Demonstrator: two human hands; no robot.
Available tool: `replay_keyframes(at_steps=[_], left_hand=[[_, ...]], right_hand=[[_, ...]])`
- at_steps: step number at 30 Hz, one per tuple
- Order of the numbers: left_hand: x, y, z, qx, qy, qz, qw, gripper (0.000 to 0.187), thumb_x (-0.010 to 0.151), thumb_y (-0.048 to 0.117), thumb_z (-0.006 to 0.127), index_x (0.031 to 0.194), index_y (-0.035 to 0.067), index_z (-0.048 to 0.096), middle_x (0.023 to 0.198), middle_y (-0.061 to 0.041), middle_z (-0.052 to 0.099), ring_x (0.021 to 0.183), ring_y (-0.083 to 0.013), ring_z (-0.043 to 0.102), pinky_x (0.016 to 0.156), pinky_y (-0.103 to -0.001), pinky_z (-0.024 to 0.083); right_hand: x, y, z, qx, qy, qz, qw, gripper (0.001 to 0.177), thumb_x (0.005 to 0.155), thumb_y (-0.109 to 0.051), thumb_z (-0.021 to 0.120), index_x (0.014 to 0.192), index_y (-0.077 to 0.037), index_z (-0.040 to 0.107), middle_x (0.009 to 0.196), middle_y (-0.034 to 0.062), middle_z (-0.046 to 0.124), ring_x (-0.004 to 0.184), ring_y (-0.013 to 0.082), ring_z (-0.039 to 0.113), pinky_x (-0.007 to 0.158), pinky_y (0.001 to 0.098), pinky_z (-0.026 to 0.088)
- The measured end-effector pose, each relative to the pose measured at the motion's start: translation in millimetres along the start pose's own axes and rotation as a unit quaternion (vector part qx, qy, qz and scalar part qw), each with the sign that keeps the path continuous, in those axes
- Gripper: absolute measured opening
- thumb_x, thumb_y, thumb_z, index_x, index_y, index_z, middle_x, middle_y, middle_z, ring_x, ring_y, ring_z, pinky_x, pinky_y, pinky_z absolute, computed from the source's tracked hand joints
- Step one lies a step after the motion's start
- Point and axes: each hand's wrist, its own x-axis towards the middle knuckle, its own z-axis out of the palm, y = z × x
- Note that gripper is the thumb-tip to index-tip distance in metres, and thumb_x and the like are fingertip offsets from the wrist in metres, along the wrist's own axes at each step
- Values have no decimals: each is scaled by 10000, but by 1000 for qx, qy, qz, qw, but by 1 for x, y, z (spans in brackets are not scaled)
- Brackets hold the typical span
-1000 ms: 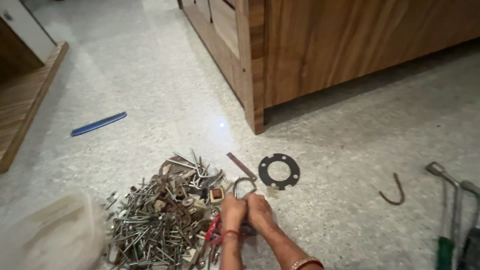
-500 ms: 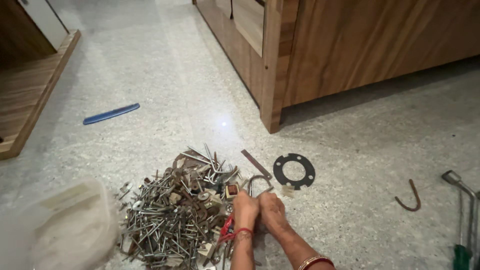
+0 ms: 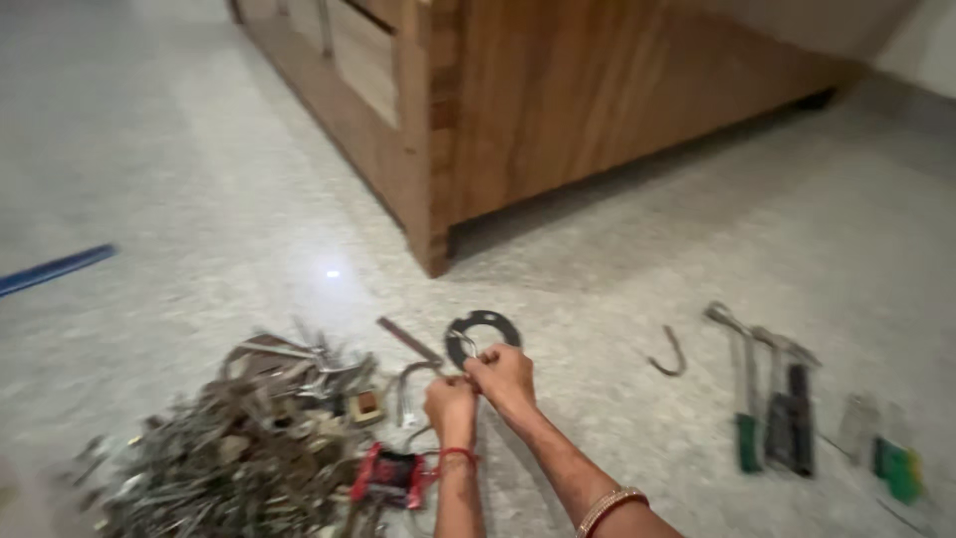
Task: The person sorts a mixed pile of hardware on the floor, picking up individual items such as hooks, bolts, and washers and placing them into separate neat rows. The person repeatedly reaches into the pile, selects an item, and places it in a designated line on the floor.
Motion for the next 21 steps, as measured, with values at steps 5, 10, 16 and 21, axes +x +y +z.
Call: replay_keyframes(at_steps=[5,10,16,21], left_hand=[[-37,42,16,-55,28,88,994,224,841,213,752,998,61,798,908,-181,790,858,-335,772,800,-429,580],[-70,70,53,-33,-15,173,984,173,863,129,729,1002,57,802,891,-179,779,831,-319,774,787,-410,581],[-107,78,145,-33,-85,305,948,228,872,65,654,1053,62,792,971,-202,770,910,-344,760,814,-415,586],[-157,85,205,12,-205,282,937,331,881,67,628,1192,80,738,1033,-225,749,977,-376,736,851,-440,570]], right_hand=[[28,13,-49,181,-16,126,975,131,820,-100,752,851,25,723,754,92,742,632,160,718,588,309,621],[47,59,-100,278,27,210,937,105,843,-41,788,861,33,716,787,82,715,683,180,716,621,313,635],[78,156,-176,337,122,229,905,80,833,13,739,906,45,742,808,114,739,679,206,731,640,326,644],[100,235,-258,330,233,242,882,82,842,29,739,922,42,735,807,104,717,643,200,681,639,338,617]])
